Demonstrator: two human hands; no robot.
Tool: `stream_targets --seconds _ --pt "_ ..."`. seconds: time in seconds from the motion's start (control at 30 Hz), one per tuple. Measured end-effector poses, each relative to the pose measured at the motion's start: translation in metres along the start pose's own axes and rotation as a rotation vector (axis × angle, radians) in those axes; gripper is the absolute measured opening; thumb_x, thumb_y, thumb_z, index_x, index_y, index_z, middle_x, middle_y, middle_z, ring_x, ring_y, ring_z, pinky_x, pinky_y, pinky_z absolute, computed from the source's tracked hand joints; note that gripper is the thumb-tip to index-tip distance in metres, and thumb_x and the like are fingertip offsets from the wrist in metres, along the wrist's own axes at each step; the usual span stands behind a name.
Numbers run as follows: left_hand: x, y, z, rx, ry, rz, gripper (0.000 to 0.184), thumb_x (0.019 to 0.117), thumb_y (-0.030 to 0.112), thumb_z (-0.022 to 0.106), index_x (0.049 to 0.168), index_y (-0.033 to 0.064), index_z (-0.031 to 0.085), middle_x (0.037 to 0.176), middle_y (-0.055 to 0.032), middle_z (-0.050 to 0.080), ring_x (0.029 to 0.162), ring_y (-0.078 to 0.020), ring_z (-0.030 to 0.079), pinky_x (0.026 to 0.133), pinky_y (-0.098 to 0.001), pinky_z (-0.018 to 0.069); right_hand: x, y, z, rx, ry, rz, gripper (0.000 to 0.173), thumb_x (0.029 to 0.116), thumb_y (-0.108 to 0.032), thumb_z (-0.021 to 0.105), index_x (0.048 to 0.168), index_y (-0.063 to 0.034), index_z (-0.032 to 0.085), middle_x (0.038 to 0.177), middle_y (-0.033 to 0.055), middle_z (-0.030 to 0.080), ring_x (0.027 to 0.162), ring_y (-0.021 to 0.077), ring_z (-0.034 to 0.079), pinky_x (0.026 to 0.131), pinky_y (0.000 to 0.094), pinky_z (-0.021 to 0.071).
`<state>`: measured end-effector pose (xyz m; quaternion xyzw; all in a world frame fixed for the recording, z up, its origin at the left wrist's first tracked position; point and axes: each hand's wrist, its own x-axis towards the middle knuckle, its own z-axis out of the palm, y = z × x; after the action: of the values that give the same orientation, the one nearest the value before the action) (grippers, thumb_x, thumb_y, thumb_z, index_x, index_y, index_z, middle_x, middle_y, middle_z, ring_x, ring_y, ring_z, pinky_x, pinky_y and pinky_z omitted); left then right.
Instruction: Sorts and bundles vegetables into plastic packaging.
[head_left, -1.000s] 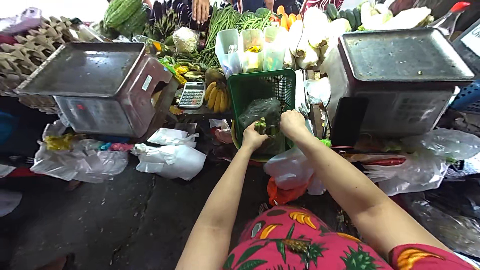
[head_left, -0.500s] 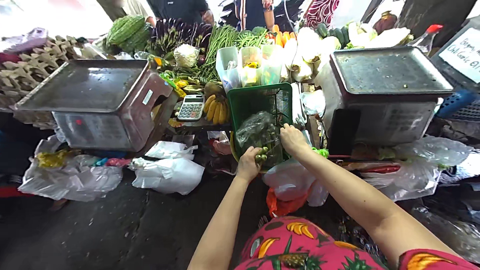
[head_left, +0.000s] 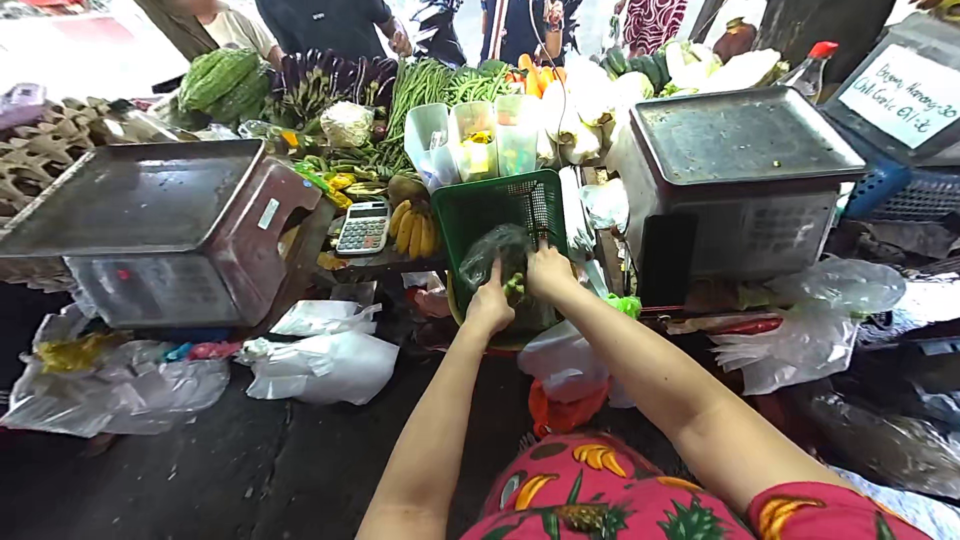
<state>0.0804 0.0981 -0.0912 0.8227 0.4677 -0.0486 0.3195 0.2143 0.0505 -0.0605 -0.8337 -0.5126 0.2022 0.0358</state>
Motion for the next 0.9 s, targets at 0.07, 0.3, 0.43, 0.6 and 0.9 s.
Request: stream_targets --seconds 0.07,0.3,0.43,0.6,0.9 --pt "0.002 -0.005 -0.003 -0.073 0.026 -0.039 0.125 0.0778 0.016 0.079 0.165 0.0229 -0.011 0.121 -0.0268 0.065 0.111 -0.0402 0.067 0.095 -0.0599 0.0529 0.01 0.0 -0.006 -0.049 -0.046 0.008 0.054 0.0909 -0.028 0.076 0.133 0.0025 0.062 0.146 0.0284 0.05 0.12 0.0481 0.06 0.091 0.0661 0.0526" --pt "-0.002 -0.029 0.019 -0.449 0.226 0.069 0.097 0.0902 0.018 0.072 0.166 0.0243 0.011 0.131 -0.0241 0.063 0.119 -0.0342 0.065 0.103 -0.0533 0.0508 0.019 0.016 0.001 0.022 -0.004 -0.187 0.051 0.0826 -0.027 0.085 0.128 -0.0105 0.068 0.147 0.0265 0.048 0.12 0.0457 0.059 0.093 0.0631 0.0538" --pt "-0.017 -0.031 0.032 -0.905 0.334 0.129 0.06 0.0958 0.019 0.072 0.147 0.0074 0.043 0.121 -0.017 0.065 0.102 -0.0216 0.068 0.091 -0.0398 0.0576 0.002 0.015 -0.004 0.266 0.048 -0.237 0.031 0.0925 -0.023 0.078 0.117 -0.006 0.071 0.122 0.0206 0.067 0.115 0.0385 0.065 0.097 0.0609 0.0521" --pt "-0.043 -0.024 0.02 -1.324 0.171 0.085 0.023 0.1049 0.013 0.057 0.124 0.0007 0.057 0.084 -0.0051 0.066 0.075 -0.0132 0.066 0.075 -0.0307 0.0581 -0.02 0.03 -0.042 0.454 0.236 -0.302 0.017 0.1021 -0.016 0.063 0.11 -0.0019 0.069 0.101 0.015 0.073 0.097 0.0293 0.07 0.092 0.0526 0.0538" --pt "-0.052 -0.021 0.031 -1.555 0.092 0.088 0.034 0.1118 0.024 0.042 0.131 0.0003 0.057 0.104 -0.015 0.072 0.091 -0.0228 0.071 0.086 -0.0375 0.0593 -0.004 0.01 0.002 0.255 0.038 0.185 0.058 0.0897 -0.055 0.074 0.101 0.0017 0.07 0.107 0.0245 0.07 0.106 0.0425 0.068 0.087 0.0648 0.0526"
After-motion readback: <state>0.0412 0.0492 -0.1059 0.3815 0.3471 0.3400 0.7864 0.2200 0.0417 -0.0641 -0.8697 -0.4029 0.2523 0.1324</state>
